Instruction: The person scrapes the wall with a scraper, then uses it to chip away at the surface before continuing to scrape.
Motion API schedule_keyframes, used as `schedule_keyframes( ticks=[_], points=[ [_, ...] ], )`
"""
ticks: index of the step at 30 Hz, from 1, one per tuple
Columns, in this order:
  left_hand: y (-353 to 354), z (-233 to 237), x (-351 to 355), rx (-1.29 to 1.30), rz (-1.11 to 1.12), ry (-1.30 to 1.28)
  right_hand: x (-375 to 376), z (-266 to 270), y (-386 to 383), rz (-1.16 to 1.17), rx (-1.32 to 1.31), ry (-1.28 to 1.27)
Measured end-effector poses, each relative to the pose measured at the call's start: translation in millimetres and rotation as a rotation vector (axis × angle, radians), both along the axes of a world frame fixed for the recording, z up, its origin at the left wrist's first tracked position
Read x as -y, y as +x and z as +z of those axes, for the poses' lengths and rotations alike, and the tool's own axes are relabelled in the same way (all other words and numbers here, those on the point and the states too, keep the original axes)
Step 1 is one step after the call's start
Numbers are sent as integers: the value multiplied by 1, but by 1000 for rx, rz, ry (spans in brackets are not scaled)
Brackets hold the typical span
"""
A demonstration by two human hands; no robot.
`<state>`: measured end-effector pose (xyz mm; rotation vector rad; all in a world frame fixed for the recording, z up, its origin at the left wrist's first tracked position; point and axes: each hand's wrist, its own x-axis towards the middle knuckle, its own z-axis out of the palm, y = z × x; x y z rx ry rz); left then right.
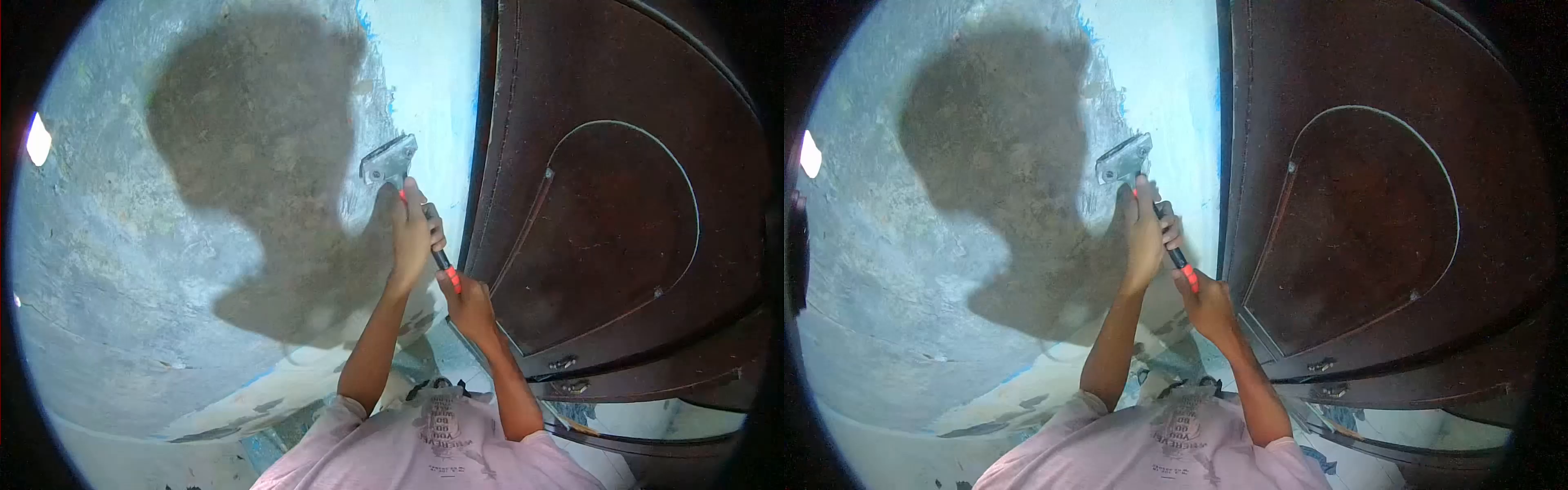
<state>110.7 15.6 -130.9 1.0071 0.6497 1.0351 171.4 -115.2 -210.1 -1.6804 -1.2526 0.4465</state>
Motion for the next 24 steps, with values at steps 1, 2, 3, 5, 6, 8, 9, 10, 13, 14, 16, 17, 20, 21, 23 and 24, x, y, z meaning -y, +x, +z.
schedule_keyframes(
  ticks=[1, 2, 3, 5, 6, 8, 9, 10, 13, 14, 16, 17, 20, 21, 23, 24],
  points=[
    [-3, -4, 1, 1, 7, -4, 0, 9, 2, 21, -14, -81],
    [-5, -10, 2, -8, -36, -25, 4, 6, 0, 17, -46, -46],
    [-7, -18, 4, -22, -87, -44, 7, -4, -4, 19, -46, -44],
    [-7, -33, 7, -35, -42, 8, 12, -27, -9, -21, -16, -2],
    [-5, -34, 8, -33, -46, 10, 11, -26, -9, -20, -44, -35],
    [-3, -32, 1, -24, -81, -37, 4, -20, 1, -4, -19, 4],
    [-2, -19, -1, 7, -117, 7, 1, -14, 4, 14, 4, 38],
    [0, -9, -1, 2, -85, -3, -1, 4, 6, 8, 0, -38],
    [-3, -16, 0, 28, -105, 42, 5, -1, 4, -7, -6, -47],
    [-4, -25, 3, -18, -77, -37, 7, -16, 1, 8, -24, 60],
    [-5, -31, 6, -29, -66, -21, 10, -14, -4, -3, -49, 4],
    [-5, -35, 4, -47, -46, -22, 10, -13, -6, -6, -81, -68],
    [-2, -6, 0, -3, -73, 9, 3, 8, 1, -7, -39, -60],
    [0, -3, -2, 34, -89, -6, 3, 17, 3, -2, -30, -92],
    [-1, -11, 4, 33, -51, 3, 4, 3, 2, -22, 21, -100],
    [-5, -19, 8, 8, -58, 0, 8, -9, -2, -23, 24, -8]
  ],
)
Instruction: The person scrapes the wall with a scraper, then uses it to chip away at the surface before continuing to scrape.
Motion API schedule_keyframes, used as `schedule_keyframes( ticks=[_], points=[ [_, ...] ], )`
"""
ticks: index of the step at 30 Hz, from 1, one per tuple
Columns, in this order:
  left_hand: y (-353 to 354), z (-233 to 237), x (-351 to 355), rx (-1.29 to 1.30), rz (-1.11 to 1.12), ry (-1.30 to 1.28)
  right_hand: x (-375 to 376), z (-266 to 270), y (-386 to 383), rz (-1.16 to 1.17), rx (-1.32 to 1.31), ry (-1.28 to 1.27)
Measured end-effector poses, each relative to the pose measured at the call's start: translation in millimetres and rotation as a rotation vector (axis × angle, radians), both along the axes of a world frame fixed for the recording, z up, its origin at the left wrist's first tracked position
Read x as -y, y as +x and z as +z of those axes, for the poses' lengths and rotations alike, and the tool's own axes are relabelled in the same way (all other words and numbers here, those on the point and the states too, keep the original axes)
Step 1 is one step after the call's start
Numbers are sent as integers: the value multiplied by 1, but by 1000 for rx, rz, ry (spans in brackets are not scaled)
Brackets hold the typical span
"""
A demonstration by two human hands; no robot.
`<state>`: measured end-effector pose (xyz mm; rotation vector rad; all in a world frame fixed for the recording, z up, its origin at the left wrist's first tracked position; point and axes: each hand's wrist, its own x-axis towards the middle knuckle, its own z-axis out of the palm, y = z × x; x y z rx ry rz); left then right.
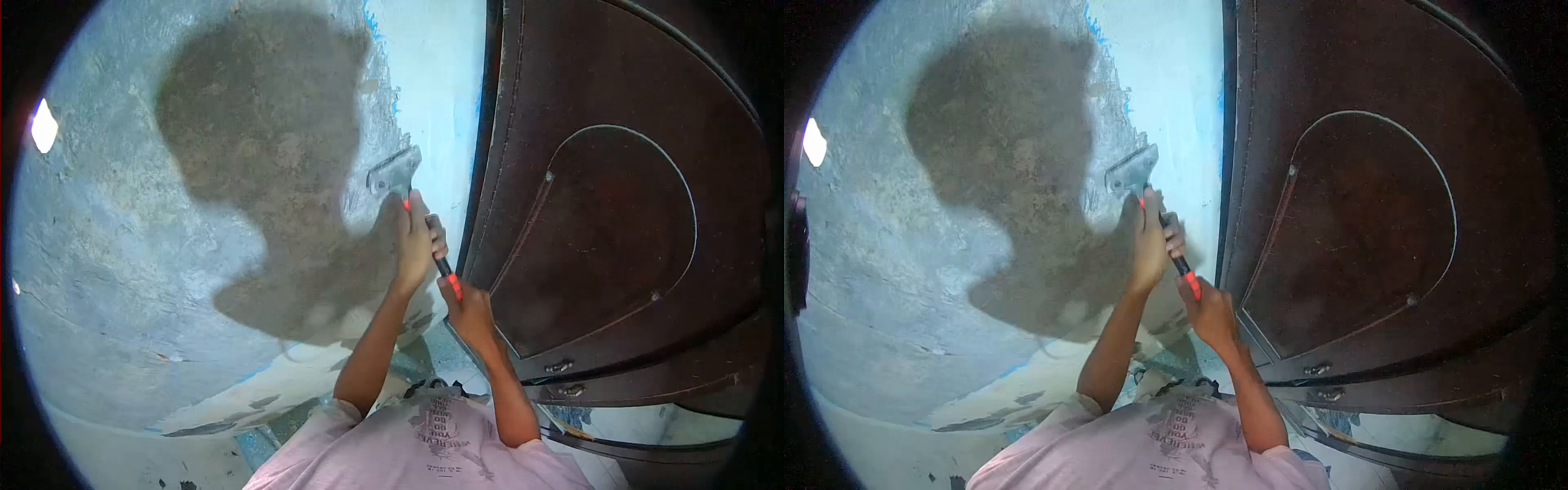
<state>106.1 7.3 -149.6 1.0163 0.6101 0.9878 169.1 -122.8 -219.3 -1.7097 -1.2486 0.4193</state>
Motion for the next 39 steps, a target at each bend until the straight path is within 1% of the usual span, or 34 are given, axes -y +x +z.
schedule_keyframes(
  ticks=[1, 2, 3, 5, 6, 7, 9, 10, 13, 14, 15, 17, 20, 21, 22, 23, 25, 27, 29, 30, 31, 32, 33, 34, 35, 36, 37, 38, 39],
  points=[
    [-1, -8, 1, -25, -10, 1, 2, -9, -3, -2, 4, 95],
    [2, -19, -2, -41, 7, -74, 2, -13, 0, 18, -51, -30],
    [4, -13, -4, -41, 5, -70, 0, -9, 2, 16, -50, -26],
    [6, -2, -10, 17, -42, -9, -4, 2, 6, 14, -18, 71],
    [8, 18, -5, 34, 27, -41, -5, 23, 7, 2, -15, 21],
    [5, 14, -4, 31, 31, -49, 0, 24, 4, 6, -18, 12],
    [5, 6, -6, 58, -55, 13, 3, 28, 6, 7, -43, -114],
    [2, 0, -1, 1, -13, -27, 5, 24, 5, 4, -43, -110],
    [1, -5, 5, -18, -10, -26, 7, 11, 0, 36, -68, -92],
    [3, -4, 1, 4, -6, -19, 7, 9, 1, 7, -32, 27],
    [5, 4, -4, 37, -46, -55, 6, 20, 3, 8, -40, 16],
    [9, 21, -4, 50, -4, -55, 5, 45, 10, 35, -51, -131],
    [3, 2, 2, 41, -23, -105, 11, 23, 5, 21, -45, -131],
    [1, -5, 4, 43, -28, -48, 12, 15, 2, 22, -52, -120],
    [2, -11, 2, 32, -21, -58, 11, 8, -1, 14, -100, -60],
    [3, -17, 0, 19, -13, -74, 7, 4, 4, 13, -97, -57],
    [6, -4, -5, 17, -19, -43, 3, 8, 7, 8, -5, -33],
    [5, 1, -4, 17, -9, -18, 7, 5, 3, 13, -27, -52],
    [1, -1, 2, 32, -38, -47, 3, 3, 5, 10, -52, -57],
    [-2, -10, 2, 21, -28, -32, 4, -11, 2, 10, -28, -17],
    [-4, -15, 0, 12, -19, -10, 4, -11, 2, 2, -23, -5],
    [-1, -20, -2, -7, 26, -81, 1, -10, 1, 8, -23, -1],
    [1, -13, -4, -9, 21, -76, 0, -10, -1, 15, -30, -5],
    [2, -2, -6, 6, -5, -42, -8, -9, 0, 14, 34, 149],
    [3, 9, -8, 21, -27, -10, -9, -5, 3, 15, 28, 143],
    [4, 17, -9, 48, 1, 8, -7, 14, 3, 12, -12, 34],
    [2, 12, -7, 46, 8, 1, -5, 25, 2, 11, -47, -75],
    [2, 7, -5, 54, -17, -16, -2, 25, 0, 1, -32, -25],
    [0, 2, -4, 58, -46, -30, 1, 13, -4, 4, -31, -23]
  ],
)
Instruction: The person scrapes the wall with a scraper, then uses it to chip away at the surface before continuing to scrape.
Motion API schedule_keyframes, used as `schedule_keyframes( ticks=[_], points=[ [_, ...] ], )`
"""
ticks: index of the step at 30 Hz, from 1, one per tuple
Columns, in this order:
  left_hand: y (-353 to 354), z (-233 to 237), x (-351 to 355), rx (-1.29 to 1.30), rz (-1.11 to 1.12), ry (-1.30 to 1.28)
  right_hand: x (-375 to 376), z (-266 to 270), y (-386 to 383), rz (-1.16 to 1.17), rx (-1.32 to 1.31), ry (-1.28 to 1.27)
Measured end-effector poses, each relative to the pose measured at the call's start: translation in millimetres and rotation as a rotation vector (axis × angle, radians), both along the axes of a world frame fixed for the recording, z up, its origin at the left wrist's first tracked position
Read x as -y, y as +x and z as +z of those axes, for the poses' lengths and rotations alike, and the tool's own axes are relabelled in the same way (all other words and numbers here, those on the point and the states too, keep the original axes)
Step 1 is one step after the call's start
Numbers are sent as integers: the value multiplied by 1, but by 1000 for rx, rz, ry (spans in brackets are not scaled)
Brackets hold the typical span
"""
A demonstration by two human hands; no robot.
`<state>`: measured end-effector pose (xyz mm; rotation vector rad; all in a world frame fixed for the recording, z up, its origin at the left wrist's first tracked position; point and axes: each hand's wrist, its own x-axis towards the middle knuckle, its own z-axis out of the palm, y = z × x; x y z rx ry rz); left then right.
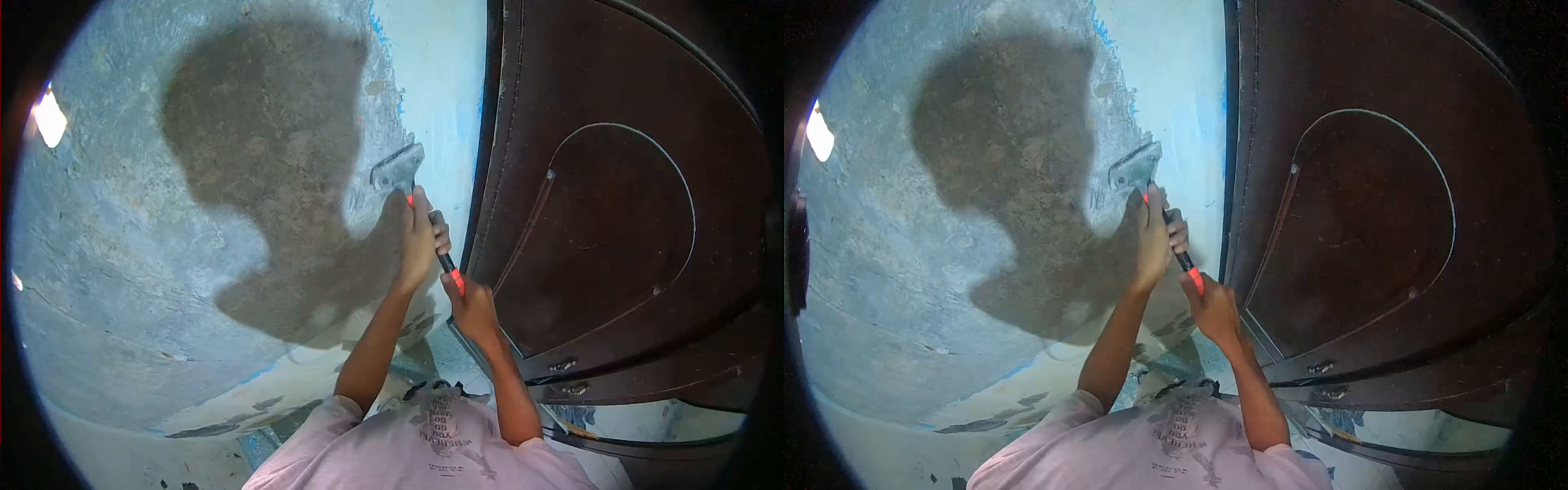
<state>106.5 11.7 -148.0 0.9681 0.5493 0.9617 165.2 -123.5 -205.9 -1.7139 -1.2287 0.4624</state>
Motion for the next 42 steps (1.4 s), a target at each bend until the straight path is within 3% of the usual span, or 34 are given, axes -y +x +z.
schedule_keyframes(
  ticks=[2, 5, 7, 11, 18, 19, 23, 26, 28, 32, 35, 40, 42],
  points=[
    [-2, -10, 3, -85, 53, -7, 2, -29, -3, -27, 42, 23],
    [-1, -10, -4, -66, 12, 102, -6, -11, 2, -17, 31, 2],
    [4, 6, -7, -13, 23, 16, -9, 5, 7, 25, -27, -1],
    [-3, -14, -3, -82, 11, -15, -5, -34, 2, -16, 42, 88],
    [4, 12, -4, 24, 40, 36, -5, 17, 6, -2, -34, -61],
    [0, 11, -2, -7, 15, 73, -5, 3, 5, -14, 33, 41],
    [-5, 1, 3, -89, 35, 27, -2, -15, 0, 0, -24, 60],
    [4, 13, -7, 25, 7, 56, -6, 15, 8, 13, -2, -28],
    [4, 10, -1, 73, 34, -73, -1, 11, 8, 24, -24, -41],
    [1, -9, 1, -4, 17, 4, -1, -15, 8, -20, 12, 21],
    [5, 8, -6, 6, 24, 12, -1, 18, 7, -20, 5, -14],
    [0, -7, -1, -27, 14, 14, 0, -6, 5, -14, 21, 94],
    [5, -5, -4, -9, 37, -9, 0, -4, 4, -7, -32, 11]
  ],
)
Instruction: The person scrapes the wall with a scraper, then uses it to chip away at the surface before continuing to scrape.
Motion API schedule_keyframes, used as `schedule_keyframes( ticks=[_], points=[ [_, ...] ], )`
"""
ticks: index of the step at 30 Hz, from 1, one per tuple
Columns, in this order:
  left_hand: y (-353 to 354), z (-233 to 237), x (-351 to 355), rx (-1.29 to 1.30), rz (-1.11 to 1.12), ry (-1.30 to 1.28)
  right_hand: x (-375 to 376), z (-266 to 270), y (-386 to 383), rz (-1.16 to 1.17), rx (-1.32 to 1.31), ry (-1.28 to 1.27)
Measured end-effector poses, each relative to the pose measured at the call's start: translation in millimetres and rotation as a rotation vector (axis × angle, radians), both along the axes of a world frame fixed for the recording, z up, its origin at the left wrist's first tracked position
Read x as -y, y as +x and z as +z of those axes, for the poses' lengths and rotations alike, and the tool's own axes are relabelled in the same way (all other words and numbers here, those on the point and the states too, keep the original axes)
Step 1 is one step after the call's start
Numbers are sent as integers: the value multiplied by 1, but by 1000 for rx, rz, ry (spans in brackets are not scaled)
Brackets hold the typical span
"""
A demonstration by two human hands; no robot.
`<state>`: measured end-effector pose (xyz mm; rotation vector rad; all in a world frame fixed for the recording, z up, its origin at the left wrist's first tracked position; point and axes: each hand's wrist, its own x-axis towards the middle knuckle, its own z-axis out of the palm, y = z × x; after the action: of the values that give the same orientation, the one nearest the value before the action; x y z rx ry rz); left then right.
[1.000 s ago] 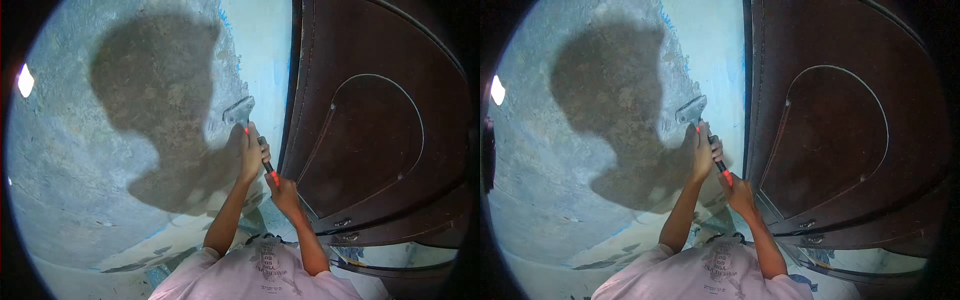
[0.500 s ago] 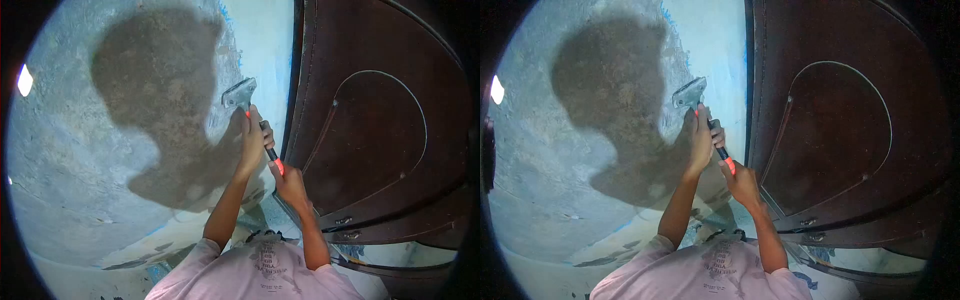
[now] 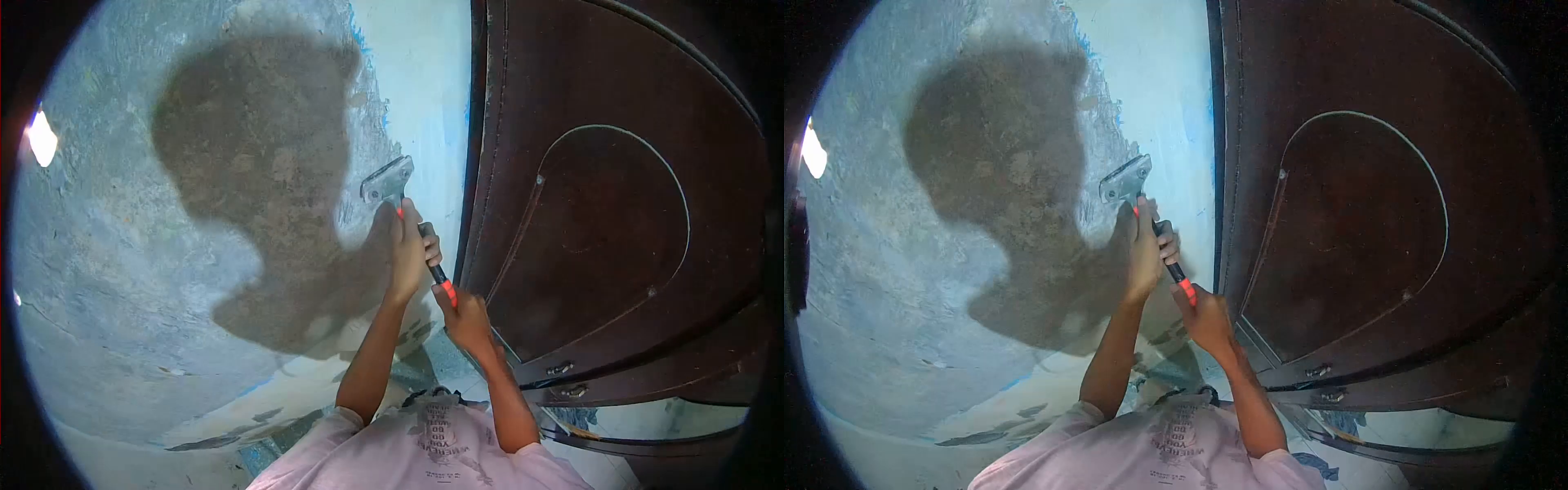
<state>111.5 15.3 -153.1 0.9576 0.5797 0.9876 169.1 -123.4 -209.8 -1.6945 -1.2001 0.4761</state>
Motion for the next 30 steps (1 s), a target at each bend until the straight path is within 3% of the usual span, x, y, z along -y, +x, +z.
schedule_keyframes(
  ticks=[5, 9, 13, 17, 20, 22, 30],
  points=[
    [-2, 0, 2, 3, 2, -25, 5, 16, 3, 3, 25, -73],
    [-2, -4, -1, -44, -3, 31, 0, -15, 1, 12, 37, 42],
    [1, 30, 8, -29, 35, 36, 0, 31, 6, 27, 0, -79],
    [-7, 1, 8, -94, -29, 24, 2, -18, 3, 25, 3, 49],
    [-2, 3, 3, -88, -25, 62, -2, -10, 4, 16, 11, 62],
    [2, 7, 3, -76, -5, -22, 2, 7, 7, 32, 1, -109],
    [4, 8, -4, -68, 29, 27, -2, 4, 8, 5, 17, 26]
  ],
)
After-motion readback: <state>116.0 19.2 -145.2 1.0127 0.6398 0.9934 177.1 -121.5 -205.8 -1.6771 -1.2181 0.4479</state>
